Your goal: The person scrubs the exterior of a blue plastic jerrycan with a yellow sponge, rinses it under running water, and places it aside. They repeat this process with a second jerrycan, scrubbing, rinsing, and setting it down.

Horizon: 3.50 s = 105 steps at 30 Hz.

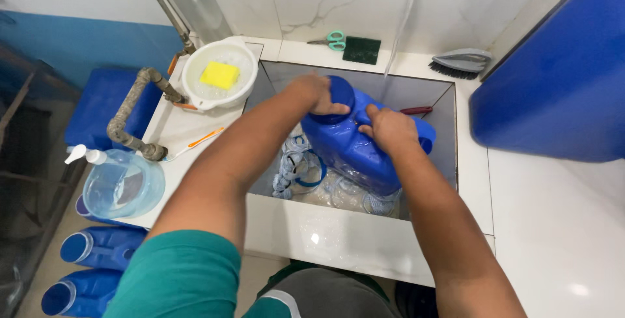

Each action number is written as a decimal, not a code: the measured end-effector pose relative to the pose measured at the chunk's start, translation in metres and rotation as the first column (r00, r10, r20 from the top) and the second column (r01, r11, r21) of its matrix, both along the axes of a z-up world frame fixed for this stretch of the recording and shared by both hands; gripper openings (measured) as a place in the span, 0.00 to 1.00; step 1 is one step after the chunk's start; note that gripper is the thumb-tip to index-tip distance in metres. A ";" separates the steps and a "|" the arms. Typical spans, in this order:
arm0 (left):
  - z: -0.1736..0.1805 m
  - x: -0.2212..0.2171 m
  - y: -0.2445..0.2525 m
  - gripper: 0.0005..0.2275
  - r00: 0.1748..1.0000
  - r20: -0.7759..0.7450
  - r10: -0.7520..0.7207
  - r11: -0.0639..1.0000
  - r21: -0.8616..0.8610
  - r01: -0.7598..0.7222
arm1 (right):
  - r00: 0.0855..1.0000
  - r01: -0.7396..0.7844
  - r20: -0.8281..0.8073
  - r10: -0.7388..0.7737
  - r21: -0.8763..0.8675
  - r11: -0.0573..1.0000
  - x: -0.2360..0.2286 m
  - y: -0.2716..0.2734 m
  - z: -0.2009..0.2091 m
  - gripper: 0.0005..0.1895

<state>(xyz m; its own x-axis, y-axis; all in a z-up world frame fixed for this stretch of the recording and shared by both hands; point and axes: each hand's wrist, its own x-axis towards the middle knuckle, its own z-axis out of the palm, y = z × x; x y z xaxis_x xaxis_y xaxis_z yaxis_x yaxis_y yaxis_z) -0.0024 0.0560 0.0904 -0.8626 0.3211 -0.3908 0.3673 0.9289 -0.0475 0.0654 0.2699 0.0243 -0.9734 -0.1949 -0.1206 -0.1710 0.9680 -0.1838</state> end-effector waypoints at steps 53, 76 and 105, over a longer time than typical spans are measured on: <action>-0.088 0.039 0.015 0.28 0.910 -0.250 0.331 0.843 0.511 -0.167 | 0.923 -0.383 -0.303 0.239 -0.647 0.659 -0.132 -0.014 -0.002 0.12; -0.058 0.043 0.048 0.29 0.991 -0.061 0.115 0.868 0.491 -0.071 | 0.938 0.275 0.305 0.166 -0.945 0.177 -0.126 0.026 0.060 0.06; -0.058 0.102 0.063 0.40 0.979 0.076 0.188 0.842 0.501 -0.201 | 0.771 0.629 0.257 -0.583 -0.453 0.632 -0.187 -0.029 -0.083 0.25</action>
